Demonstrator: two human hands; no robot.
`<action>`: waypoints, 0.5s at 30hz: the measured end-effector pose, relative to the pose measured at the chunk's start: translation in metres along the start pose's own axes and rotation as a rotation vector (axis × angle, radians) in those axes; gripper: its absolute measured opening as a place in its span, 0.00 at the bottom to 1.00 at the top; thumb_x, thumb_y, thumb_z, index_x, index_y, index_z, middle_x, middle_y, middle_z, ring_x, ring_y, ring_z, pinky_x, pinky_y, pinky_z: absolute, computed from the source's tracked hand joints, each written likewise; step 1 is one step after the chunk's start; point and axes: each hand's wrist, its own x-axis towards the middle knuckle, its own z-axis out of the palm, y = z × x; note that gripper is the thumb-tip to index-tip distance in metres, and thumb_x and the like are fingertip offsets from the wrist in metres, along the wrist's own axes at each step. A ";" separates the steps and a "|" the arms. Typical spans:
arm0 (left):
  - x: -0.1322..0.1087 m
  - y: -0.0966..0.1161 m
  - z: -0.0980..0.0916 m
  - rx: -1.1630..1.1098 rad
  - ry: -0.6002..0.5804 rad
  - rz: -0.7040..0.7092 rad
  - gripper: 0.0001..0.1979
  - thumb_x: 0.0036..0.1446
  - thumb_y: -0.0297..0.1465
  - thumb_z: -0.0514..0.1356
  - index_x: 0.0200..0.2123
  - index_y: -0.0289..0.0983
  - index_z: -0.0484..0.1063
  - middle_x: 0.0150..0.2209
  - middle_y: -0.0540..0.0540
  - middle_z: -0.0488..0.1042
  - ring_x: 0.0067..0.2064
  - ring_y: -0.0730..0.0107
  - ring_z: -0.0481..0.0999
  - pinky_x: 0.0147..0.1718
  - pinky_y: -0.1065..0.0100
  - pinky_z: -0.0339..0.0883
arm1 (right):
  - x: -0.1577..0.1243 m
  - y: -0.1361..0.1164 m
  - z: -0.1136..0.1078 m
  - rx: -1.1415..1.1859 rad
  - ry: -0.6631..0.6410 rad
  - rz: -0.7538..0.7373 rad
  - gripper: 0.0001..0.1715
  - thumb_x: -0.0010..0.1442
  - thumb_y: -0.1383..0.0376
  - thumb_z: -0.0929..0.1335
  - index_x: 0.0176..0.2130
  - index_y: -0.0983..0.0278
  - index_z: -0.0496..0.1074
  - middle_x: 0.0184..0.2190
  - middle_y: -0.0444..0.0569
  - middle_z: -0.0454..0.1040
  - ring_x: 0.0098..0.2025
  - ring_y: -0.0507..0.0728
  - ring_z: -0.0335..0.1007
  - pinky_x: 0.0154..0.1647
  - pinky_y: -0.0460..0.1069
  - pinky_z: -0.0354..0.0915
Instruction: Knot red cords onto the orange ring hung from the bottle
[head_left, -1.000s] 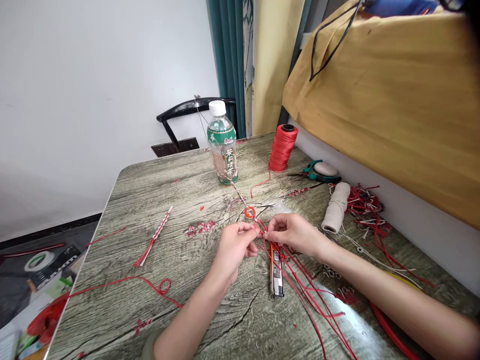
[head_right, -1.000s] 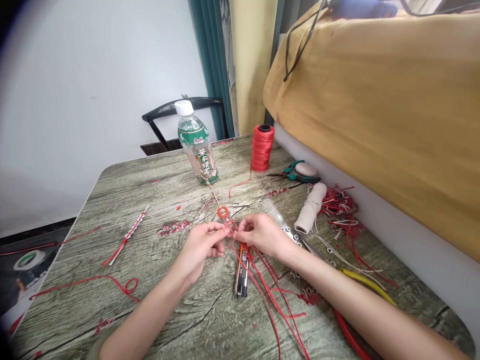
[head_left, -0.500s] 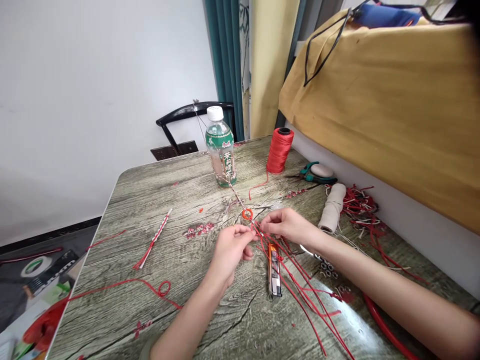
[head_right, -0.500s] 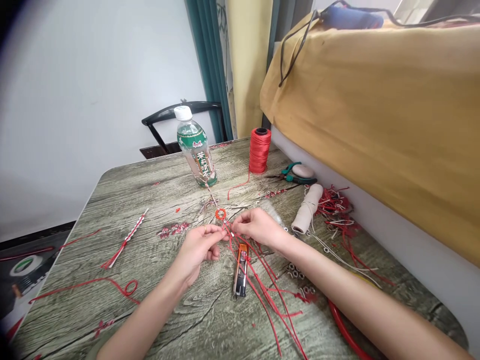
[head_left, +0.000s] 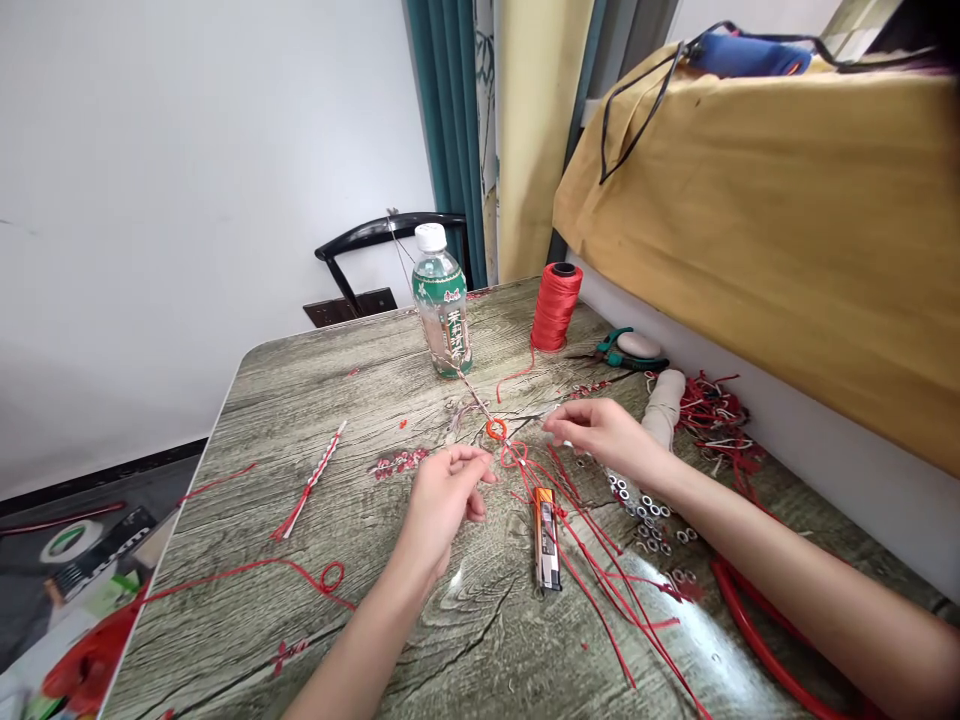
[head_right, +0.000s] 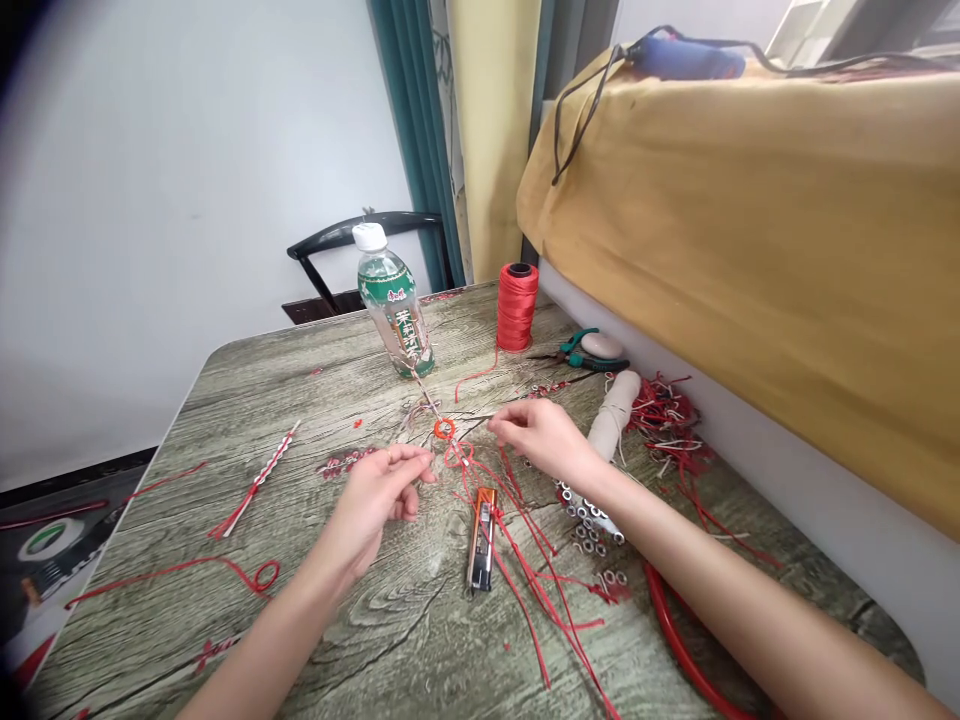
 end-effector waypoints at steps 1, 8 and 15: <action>-0.003 0.003 -0.005 0.019 0.009 0.027 0.11 0.45 0.36 0.57 0.29 0.35 0.66 0.24 0.52 0.69 0.15 0.83 0.59 0.14 0.77 0.54 | -0.005 0.000 -0.006 -0.008 0.021 0.005 0.14 0.52 0.59 0.62 0.30 0.67 0.71 0.22 0.46 0.70 0.21 0.49 0.59 0.21 0.44 0.55; -0.031 0.002 -0.060 0.337 0.174 0.102 0.11 0.43 0.37 0.58 0.28 0.35 0.68 0.22 0.52 0.68 0.18 0.79 0.60 0.18 0.74 0.54 | -0.059 0.010 -0.043 -0.183 0.142 -0.013 0.12 0.53 0.59 0.62 0.31 0.63 0.70 0.29 0.47 0.73 0.30 0.54 0.66 0.31 0.46 0.59; -0.030 -0.021 -0.074 0.882 0.252 0.291 0.14 0.44 0.37 0.57 0.35 0.40 0.70 0.36 0.47 0.68 0.26 0.70 0.66 0.30 0.66 0.60 | -0.042 0.015 -0.025 -0.339 0.132 -0.170 0.10 0.53 0.63 0.62 0.34 0.63 0.72 0.31 0.47 0.73 0.32 0.55 0.68 0.33 0.47 0.60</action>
